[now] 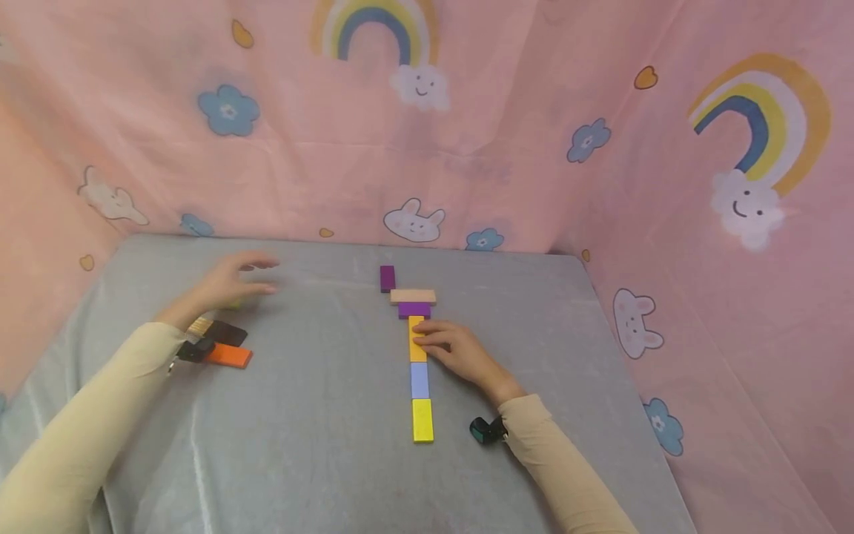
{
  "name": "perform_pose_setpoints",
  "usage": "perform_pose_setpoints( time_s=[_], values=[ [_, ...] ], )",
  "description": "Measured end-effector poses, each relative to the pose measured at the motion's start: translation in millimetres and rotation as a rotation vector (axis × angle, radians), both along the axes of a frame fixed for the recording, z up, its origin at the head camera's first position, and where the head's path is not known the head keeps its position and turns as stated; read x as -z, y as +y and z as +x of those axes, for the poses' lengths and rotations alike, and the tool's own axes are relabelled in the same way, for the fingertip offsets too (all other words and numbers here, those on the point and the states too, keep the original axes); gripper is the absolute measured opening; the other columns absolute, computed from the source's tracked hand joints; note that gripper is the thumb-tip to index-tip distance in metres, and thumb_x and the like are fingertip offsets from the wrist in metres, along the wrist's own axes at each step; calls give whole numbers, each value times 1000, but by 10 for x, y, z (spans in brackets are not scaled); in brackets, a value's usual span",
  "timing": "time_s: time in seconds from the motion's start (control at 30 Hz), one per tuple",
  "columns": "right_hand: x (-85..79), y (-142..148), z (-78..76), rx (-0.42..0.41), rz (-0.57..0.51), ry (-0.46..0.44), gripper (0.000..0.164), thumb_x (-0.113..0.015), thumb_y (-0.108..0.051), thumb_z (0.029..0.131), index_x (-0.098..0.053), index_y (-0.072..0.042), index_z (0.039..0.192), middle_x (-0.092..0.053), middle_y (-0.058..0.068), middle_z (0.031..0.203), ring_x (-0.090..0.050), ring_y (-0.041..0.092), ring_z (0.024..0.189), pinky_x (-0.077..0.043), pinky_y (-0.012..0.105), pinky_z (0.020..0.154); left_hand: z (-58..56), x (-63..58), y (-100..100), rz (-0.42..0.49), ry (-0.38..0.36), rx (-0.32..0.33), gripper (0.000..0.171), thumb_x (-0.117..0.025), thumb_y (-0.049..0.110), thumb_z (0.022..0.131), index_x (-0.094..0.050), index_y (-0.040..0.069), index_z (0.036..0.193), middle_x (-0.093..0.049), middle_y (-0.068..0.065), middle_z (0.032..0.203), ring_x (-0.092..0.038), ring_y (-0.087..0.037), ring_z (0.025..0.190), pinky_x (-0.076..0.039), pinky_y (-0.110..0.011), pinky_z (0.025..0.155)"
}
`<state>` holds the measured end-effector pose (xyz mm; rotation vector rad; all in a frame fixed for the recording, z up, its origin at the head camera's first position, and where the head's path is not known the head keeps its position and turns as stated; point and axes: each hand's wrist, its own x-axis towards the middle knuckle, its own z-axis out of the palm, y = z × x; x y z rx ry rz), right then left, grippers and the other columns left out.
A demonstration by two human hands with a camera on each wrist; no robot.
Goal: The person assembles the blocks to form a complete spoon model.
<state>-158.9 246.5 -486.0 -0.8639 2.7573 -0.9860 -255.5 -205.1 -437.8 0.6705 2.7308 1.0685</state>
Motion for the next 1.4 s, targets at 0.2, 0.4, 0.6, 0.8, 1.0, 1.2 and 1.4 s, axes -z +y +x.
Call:
perform_pose_setpoints(
  time_s=[0.2, 0.4, 0.6, 0.8, 1.0, 1.2, 1.4],
  values=[
    [9, -1, -13, 5, -5, -19, 25, -65, -16, 95, -73, -19, 119, -64, -3, 136, -55, 23, 133, -43, 48, 113, 140, -27, -446, -20, -54, -83, 55, -74, 22, 89, -55, 0, 136, -52, -24, 142, -45, -42, 133, -34, -61, 114],
    [11, 1, -8, -2, -11, -8, 26, -65, -15, 95, -73, -18, 119, -64, -2, 136, -55, 24, 133, -43, 49, 113, 229, 58, -756, -29, -103, -168, 55, -75, 26, 89, -56, 1, 134, -53, -25, 141, -45, -44, 133, -35, -63, 112],
    [10, 1, -4, -8, -15, 6, 26, -66, -15, 95, -73, -18, 119, -65, -1, 136, -56, 24, 132, -44, 49, 112, 301, 160, -903, -6, -160, -207, 57, -76, 27, 87, -57, 1, 134, -52, -25, 143, -43, -45, 135, -34, -63, 111],
    [15, 6, -3, -5, -30, -5, 26, -66, -14, 94, -73, -18, 119, -65, -2, 135, -56, 24, 133, -43, 48, 113, 332, 206, -961, -23, -190, -208, 61, -76, 34, 87, -56, 3, 135, -48, -25, 146, -36, -47, 140, -27, -66, 114],
    [16, 6, -4, 2, -22, -9, 26, -66, -15, 95, -73, -18, 119, -64, -2, 136, -56, 23, 133, -43, 47, 113, 332, 227, -954, -57, -193, -218, 59, -74, 36, 88, -58, 4, 134, -47, -26, 147, -33, -48, 141, -25, -66, 115],
    [14, 3, -3, 6, -20, -23, 26, -66, -15, 95, -73, -18, 119, -64, -2, 136, -56, 23, 133, -43, 47, 113, 324, 253, -954, -56, -192, -215, 55, -74, 31, 89, -58, 4, 134, -47, -26, 146, -34, -48, 140, -26, -67, 114],
    [19, 6, 1, 10, -21, -18, 26, -66, -14, 95, -73, -18, 120, -64, -2, 136, -56, 23, 133, -43, 47, 113, 281, 298, -975, -70, -144, -204, 50, -74, 28, 89, -62, 3, 129, -52, -26, 141, -39, -47, 136, -29, -67, 112]
  ],
)
